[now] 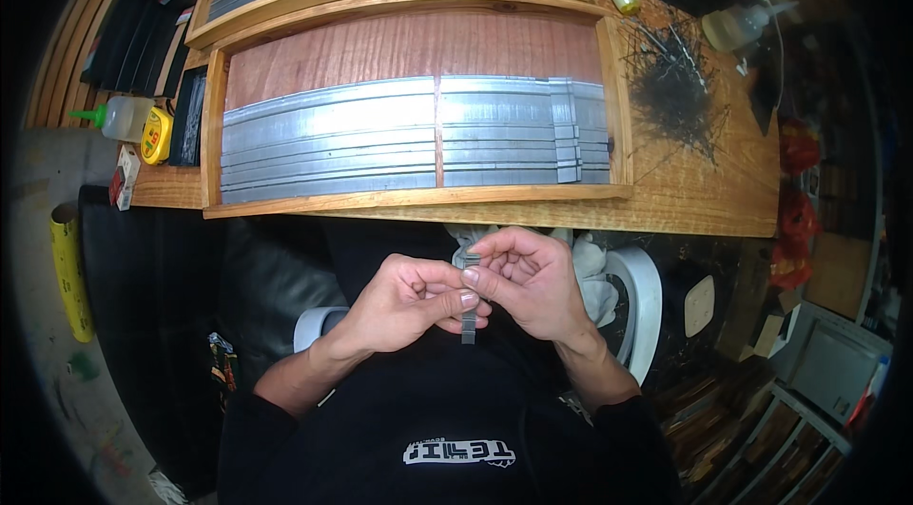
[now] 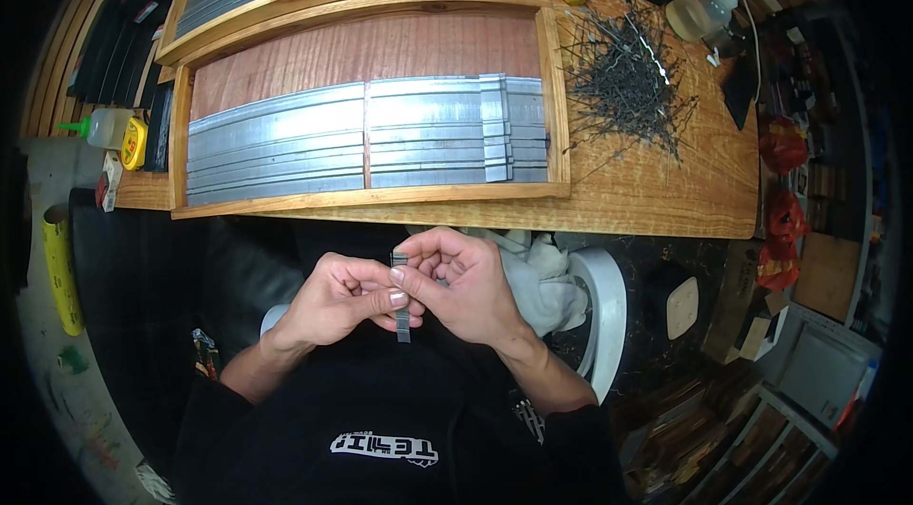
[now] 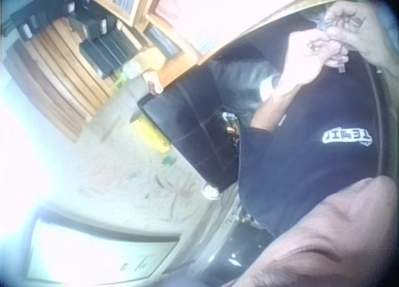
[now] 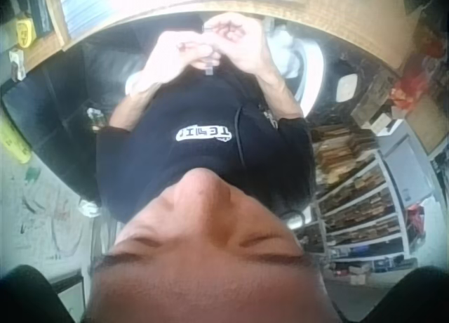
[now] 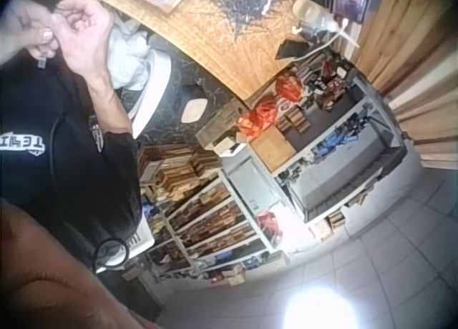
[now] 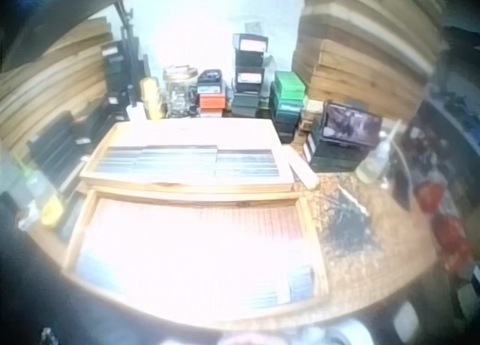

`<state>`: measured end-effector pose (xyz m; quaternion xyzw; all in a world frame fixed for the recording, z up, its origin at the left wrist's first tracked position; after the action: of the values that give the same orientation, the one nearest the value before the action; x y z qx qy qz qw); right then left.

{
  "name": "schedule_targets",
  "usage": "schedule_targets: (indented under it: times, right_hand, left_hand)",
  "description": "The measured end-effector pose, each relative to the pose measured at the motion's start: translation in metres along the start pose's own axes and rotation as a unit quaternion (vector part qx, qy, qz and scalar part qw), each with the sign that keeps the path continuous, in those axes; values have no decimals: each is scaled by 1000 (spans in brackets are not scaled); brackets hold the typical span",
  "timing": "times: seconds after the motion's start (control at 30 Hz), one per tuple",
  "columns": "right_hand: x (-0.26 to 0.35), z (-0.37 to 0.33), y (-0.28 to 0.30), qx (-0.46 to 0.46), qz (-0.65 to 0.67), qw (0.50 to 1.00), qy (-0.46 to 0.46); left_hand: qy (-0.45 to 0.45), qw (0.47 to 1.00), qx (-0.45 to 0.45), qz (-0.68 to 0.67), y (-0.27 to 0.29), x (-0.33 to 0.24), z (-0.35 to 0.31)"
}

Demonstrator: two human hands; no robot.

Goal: The person repeatedly picks up small rectangular metal pieces from a wooden tray and joins them together by hand. They handle the pieces one at a time, aligning and pressing them to form a longer strip, then place the assembled strip back into the tray.

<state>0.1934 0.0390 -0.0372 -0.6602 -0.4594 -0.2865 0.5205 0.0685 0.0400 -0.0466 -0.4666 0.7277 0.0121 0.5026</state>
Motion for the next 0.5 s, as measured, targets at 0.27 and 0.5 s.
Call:
schedule_targets:
  times: [0.27, 0.5]
  right_hand:
    - [-1, -1, 2, 5, 14, 1000, -17]
    - [-2, 0, 4, 2, 21, 1000, -4]
  left_hand:
    - [1, 1000, -2, 10, 1, 1, 1]
    - [2, 1000, -7, 14, 0, 1, 1]
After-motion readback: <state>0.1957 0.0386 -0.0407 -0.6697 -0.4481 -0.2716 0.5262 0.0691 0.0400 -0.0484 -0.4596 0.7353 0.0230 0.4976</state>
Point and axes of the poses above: each hand's wrist, its own z-axis towards the middle knuckle, its own y-axis out of the back of the hand, x = y × z, the point moved 9 cm from there along z, towards the middle knuckle, and after that the axes turned 6 degrees about z, right-handed, at the moved point
